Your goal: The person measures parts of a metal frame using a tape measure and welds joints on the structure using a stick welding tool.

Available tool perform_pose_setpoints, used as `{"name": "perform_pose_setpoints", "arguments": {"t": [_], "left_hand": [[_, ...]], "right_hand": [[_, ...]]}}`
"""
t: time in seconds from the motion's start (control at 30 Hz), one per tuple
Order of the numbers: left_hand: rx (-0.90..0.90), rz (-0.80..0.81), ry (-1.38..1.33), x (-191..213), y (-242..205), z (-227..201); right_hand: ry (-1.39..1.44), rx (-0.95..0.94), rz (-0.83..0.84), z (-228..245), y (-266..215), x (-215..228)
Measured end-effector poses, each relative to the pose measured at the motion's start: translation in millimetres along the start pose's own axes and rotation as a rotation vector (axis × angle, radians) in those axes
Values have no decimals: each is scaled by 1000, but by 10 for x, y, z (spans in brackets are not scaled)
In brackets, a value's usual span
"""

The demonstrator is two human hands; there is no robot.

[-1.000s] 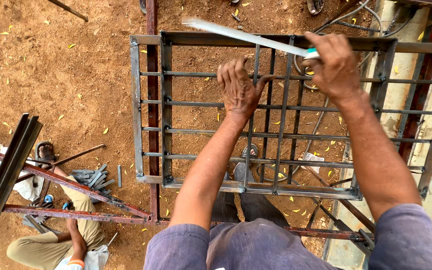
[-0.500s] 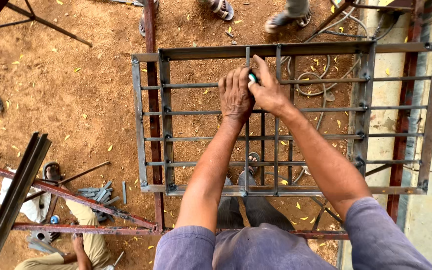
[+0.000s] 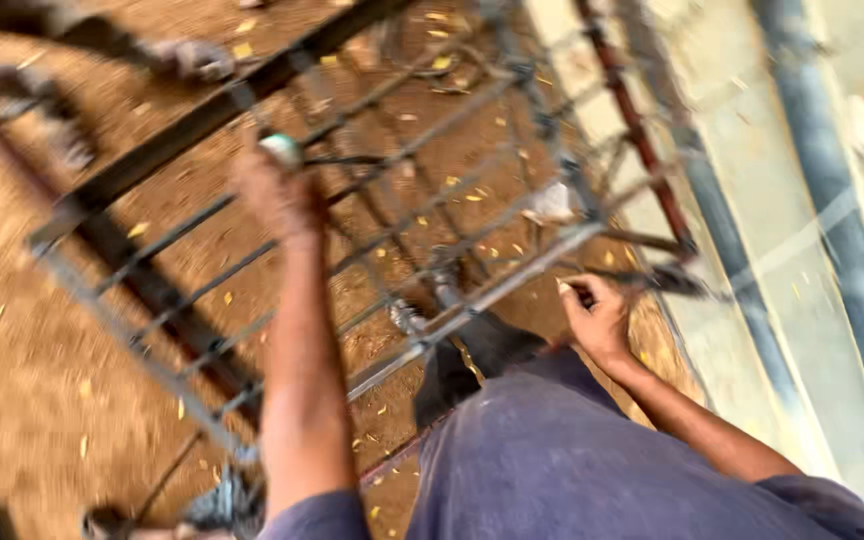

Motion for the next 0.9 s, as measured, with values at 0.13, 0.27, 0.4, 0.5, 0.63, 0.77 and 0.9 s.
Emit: {"name": "perform_pose_setpoints", "arguments": {"t": [0.13,0.27,0.4,0.5,0.63,0.77,0.9], "left_hand": [[39,91,141,-41,22,-45],[-124,51,186,1,29,-66],[48,43,63,-213,-31,163],[79,138,253,-283,-104,273],[-58,7,241,-284,-108,207],[22,136,341,-287,-98,160],[61,216,415,-161,-29,30]], "right_hand": [[-9,-353,-403,-1456,-311,362],[492,-901,-602,-2069,-106,344],[774,-775,-690,-2103,318,239],[821,-776,-734,-2057,567,162],[711,-752,-913,-1875,636,191],[294,-207,-950,-1633,639,601],[103,210,-692,-1394,908,1218]]}}
Point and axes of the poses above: each hand's wrist, its own y-axis towards the middle knuckle, its own x-axis out of the back of the hand, z = x × y, the point moved 4 cm from there along y, towards the middle knuckle, and after that the axes turned 13 degrees about -z, right-handed, at the moved point
